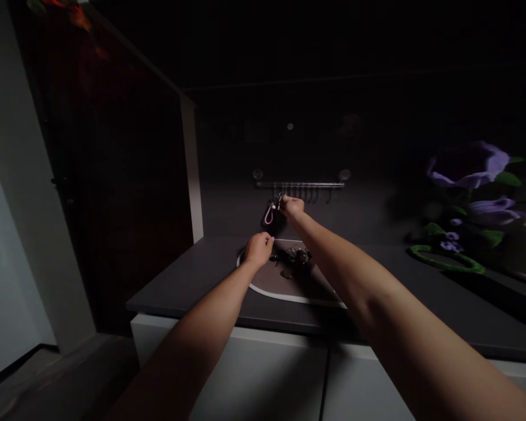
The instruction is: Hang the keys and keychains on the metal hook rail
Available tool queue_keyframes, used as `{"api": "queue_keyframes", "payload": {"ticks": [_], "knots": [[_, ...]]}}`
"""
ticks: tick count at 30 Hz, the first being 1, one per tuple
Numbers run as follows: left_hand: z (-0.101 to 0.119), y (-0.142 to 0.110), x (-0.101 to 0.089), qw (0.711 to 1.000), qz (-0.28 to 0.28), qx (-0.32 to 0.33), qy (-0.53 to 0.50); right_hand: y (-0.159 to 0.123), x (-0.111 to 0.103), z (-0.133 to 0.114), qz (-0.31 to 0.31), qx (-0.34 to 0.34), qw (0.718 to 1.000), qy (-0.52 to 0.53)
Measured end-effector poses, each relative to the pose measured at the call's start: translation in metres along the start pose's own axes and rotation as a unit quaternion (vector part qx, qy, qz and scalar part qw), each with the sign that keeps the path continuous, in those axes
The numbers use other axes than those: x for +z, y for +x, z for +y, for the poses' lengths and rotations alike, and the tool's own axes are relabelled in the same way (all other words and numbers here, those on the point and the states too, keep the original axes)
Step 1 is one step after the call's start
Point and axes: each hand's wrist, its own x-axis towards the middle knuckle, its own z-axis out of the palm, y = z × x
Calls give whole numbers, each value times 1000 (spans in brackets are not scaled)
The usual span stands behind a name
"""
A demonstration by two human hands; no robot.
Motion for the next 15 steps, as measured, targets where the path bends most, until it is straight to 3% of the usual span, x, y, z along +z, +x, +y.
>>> {"api": "queue_keyframes", "payload": {"ticks": [11, 15], "knots": [[0, -1, -2, 1000, -5, 11, 29, -1, -5, 6, -3, 3, 1000, -14], [0, 0, -2, 999, -9, 9, 29, 5, -9, 13, 3, -26, 998, -59]]}}
